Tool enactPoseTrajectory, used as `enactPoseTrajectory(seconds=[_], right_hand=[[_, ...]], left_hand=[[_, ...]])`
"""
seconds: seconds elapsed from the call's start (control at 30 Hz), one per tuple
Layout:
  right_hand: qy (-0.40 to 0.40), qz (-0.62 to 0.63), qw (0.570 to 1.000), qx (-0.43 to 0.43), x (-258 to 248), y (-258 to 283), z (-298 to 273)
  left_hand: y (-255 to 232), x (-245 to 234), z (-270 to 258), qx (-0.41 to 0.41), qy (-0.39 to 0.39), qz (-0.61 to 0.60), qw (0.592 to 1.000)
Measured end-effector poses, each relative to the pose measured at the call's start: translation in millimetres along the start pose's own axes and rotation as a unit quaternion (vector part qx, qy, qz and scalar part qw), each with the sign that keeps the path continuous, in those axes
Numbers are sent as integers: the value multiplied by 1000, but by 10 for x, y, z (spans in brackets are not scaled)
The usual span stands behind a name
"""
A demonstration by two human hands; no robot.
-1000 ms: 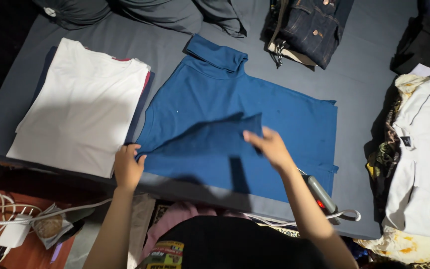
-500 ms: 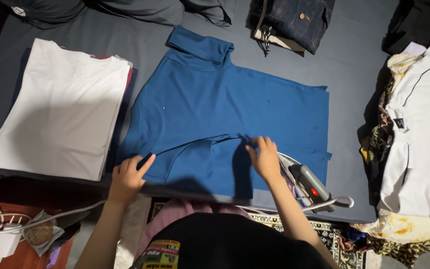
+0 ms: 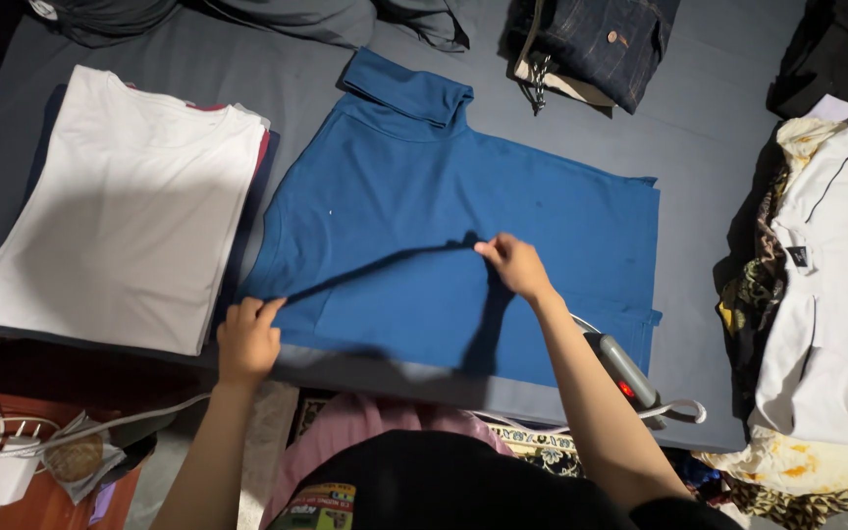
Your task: Ironing a blue long-sleeved shirt on a bed using a clothes iron and a spray bottle.
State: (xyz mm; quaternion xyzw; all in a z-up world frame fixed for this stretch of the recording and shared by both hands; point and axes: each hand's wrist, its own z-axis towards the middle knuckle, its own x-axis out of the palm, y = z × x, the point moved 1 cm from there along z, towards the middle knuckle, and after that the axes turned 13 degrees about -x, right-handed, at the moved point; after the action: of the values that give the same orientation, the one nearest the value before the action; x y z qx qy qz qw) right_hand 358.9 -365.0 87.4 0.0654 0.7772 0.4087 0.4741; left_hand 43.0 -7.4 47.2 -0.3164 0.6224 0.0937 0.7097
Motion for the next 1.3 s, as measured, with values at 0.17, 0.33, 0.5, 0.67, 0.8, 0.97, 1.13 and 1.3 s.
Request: enactPoseTrajectory(seconds=[0.17, 0.33, 0.5, 0.67, 0.8, 0.97, 1.13, 1.3], right_hand=[[-60, 107, 991, -58, 191, -362, 388], [-194, -9, 980, 53, 333, -299, 389], [-262, -161, 951, -33, -450, -200, -459], [-89, -366, 920, 109, -1174, -550, -1928], [35, -303, 939, 156, -1120, -938, -2286], [-28, -261, 948, 181, -1000, -854, -2310], [-50, 2, 990, 134, -1002, -432, -2139], [14, -127, 990, 58, -226, 787, -1302]], left_hand=[[-55, -51, 115, -5, -14, 5, 1000], [15, 46, 97, -18, -5, 59, 998], [-220, -266, 27, -26, -74, 7, 997], [-966, -77, 114, 105, -49, -138, 984], [-1742, 305, 322, 236, 71, -59, 967], [-2016, 423, 690, 163, 214, 20, 963], [-1587, 353, 574, 148, 151, -58, 976], [-732, 74, 128, -5, 30, -42, 999]])
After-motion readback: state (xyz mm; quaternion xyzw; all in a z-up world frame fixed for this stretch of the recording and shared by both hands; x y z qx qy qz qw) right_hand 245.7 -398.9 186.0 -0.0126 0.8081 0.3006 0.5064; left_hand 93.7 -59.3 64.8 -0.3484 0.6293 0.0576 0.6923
